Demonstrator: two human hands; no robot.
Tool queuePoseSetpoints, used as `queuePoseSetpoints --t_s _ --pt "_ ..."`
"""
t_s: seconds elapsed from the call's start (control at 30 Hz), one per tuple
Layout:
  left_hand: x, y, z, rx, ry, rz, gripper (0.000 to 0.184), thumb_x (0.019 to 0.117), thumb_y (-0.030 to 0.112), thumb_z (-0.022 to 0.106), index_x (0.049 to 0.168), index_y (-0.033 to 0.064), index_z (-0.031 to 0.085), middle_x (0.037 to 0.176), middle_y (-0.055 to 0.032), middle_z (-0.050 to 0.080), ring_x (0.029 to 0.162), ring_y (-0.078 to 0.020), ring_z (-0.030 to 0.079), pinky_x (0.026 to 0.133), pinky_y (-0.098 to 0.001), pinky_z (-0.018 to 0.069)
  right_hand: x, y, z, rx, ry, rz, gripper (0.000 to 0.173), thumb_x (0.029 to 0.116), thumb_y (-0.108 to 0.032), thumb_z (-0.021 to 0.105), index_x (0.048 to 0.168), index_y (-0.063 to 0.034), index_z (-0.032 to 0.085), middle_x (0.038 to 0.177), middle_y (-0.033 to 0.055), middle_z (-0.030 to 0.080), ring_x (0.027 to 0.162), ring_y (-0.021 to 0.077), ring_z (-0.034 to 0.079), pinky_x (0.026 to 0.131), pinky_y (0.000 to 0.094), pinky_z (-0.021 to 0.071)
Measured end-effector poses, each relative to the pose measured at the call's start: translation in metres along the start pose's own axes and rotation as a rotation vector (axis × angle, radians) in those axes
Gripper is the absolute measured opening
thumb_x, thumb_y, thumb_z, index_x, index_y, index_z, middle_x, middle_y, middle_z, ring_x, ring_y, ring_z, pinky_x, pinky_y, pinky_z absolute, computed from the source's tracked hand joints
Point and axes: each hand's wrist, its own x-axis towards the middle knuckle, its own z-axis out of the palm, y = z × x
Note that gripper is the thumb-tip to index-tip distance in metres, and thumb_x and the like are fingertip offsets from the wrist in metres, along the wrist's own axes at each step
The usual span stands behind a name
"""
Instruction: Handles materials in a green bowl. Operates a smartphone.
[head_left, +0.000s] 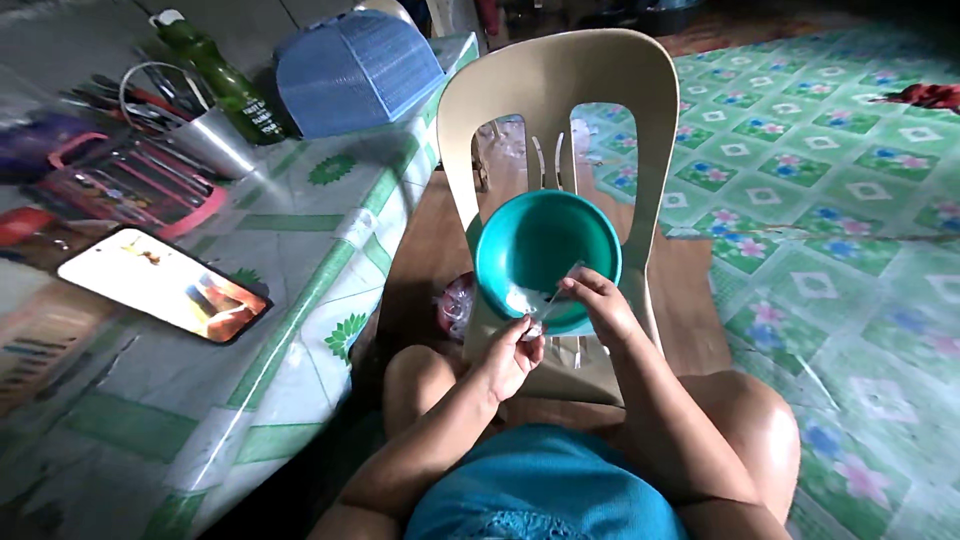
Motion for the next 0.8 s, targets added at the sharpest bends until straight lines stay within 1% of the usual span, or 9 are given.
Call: queuePoseSetpoints --t_s 0.13,0.2,0.37,0.5,0.53,0.6,0.63,0.7,0.8 --pt "0.001 -0.002 -0.002 0.022 -0.001 0.06 0.019 0.1105 0.018 0.043 0.11 0.0039 0.056 0.085 -0.0066 0.064 0.07 -0.013 0.065 0.07 -0.0256 0.0585 -0.002 -0.004 0.005 -0.311 0.108 -0.039 0.018 0.1033 -0.014 0.062 0.104 0.002 0.071 0.097 0.0099 0.071 0.086 0.0122 0.068 0.085 0.0358 0.0578" --pt "-0.001 -0.001 -0.004 0.013 -0.064 0.097 0.013 0.1078 0.006 0.045 0.113 0.002 0.056 0.089 -0.0067 0.066 0.077 -0.0137 0.067 0.079 -0.0273 0.0591 -0.004 -0.002 0.004 -0.351 0.12 -0.091 0.019 0.1036 -0.014 0.062 0.105 0.001 0.072 0.098 0.0099 0.071 0.086 0.0126 0.067 0.084 0.0358 0.0572" --pt "-0.007 0.017 -0.027 0.049 0.023 0.204 0.012 0.1042 0.001 0.05 0.104 0.0007 0.063 0.085 -0.0053 0.064 0.071 -0.0116 0.063 0.072 -0.0249 0.0571 -0.008 -0.004 -0.006 -0.471 0.28 -0.206 0.025 0.1018 -0.017 0.063 0.103 0.0061 0.07 0.098 0.0172 0.071 0.091 0.0215 0.068 0.088 0.0432 0.0557" --pt "-0.009 0.037 -0.057 0.061 0.027 0.335 0.015 0.1047 0.003 0.05 0.105 0.0033 0.065 0.088 -0.0041 0.066 0.073 -0.0113 0.064 0.074 -0.0266 0.0575 -0.008 -0.003 -0.007 -0.476 0.258 -0.138 0.024 0.1026 -0.019 0.062 0.099 0.003 0.07 0.092 0.0102 0.07 0.087 0.0132 0.066 0.085 0.0375 0.0552" --pt "-0.007 0.045 -0.066 0.058 0.023 0.385 0.015 0.1047 0.003 0.051 0.106 0.0045 0.066 0.09 -0.0036 0.066 0.075 -0.011 0.064 0.075 -0.0267 0.0572 -0.01 -0.005 -0.005 -0.502 0.211 -0.124 0.024 0.1038 -0.019 0.061 0.105 0.003 0.07 0.1 0.0115 0.071 0.093 0.0143 0.067 0.089 0.0375 0.0559" --pt "-0.003 0.064 -0.085 0.06 0.064 0.508 0.016 0.1052 0.006 0.05 0.112 0.0069 0.064 0.092 -0.0009 0.066 0.08 -0.0099 0.064 0.079 -0.0263 0.0569 -0.017 -0.018 -0.003 -0.505 0.113 -0.071 0.035 0.1075 -0.023 0.055 0.131 0.0024 0.061 0.129 0.019 0.064 0.117 0.0253 0.064 0.103 0.0461 0.0509" --pt "0.0 0.077 -0.093 0.056 0.115 0.561 0.015 0.1053 0.007 0.051 0.115 0.007 0.063 0.095 -0.0002 0.065 0.083 -0.0096 0.064 0.081 -0.0264 0.0566 -0.018 -0.023 -0.007 -0.477 0.087 -0.053 0.042 0.1082 -0.028 0.053 0.142 -0.0026 0.054 0.139 0.016 0.06 0.125 0.023 0.061 0.106 0.0444 0.0493" --pt "0.008 0.1 -0.104 0.034 0.226 0.625 0.016 0.1053 0.01 0.053 0.12 0.0084 0.06 0.101 0.0016 0.064 0.088 -0.0083 0.064 0.085 -0.0261 0.0551 -0.02 -0.026 -0.013 -0.371 0.124 -0.082 0.046 0.1072 -0.033 0.052 0.146 -0.0078 0.05 0.138 0.0084 0.061 0.121 0.0139 0.062 0.103 0.0356 0.0512" --pt "0.049 0.118 -0.124 -0.027 0.326 0.685 0.016 0.1053 0.012 0.054 0.119 0.007 0.058 0.1 0.001 0.065 0.089 -0.0083 0.065 0.085 -0.0265 0.0556 -0.025 -0.025 -0.017 -0.328 0.191 -0.09 0.032 0.1064 -0.025 0.053 0.129 -0.0052 0.061 0.119 0.0025 0.068 0.102 0.006 0.065 0.092 0.0276 0.0551"
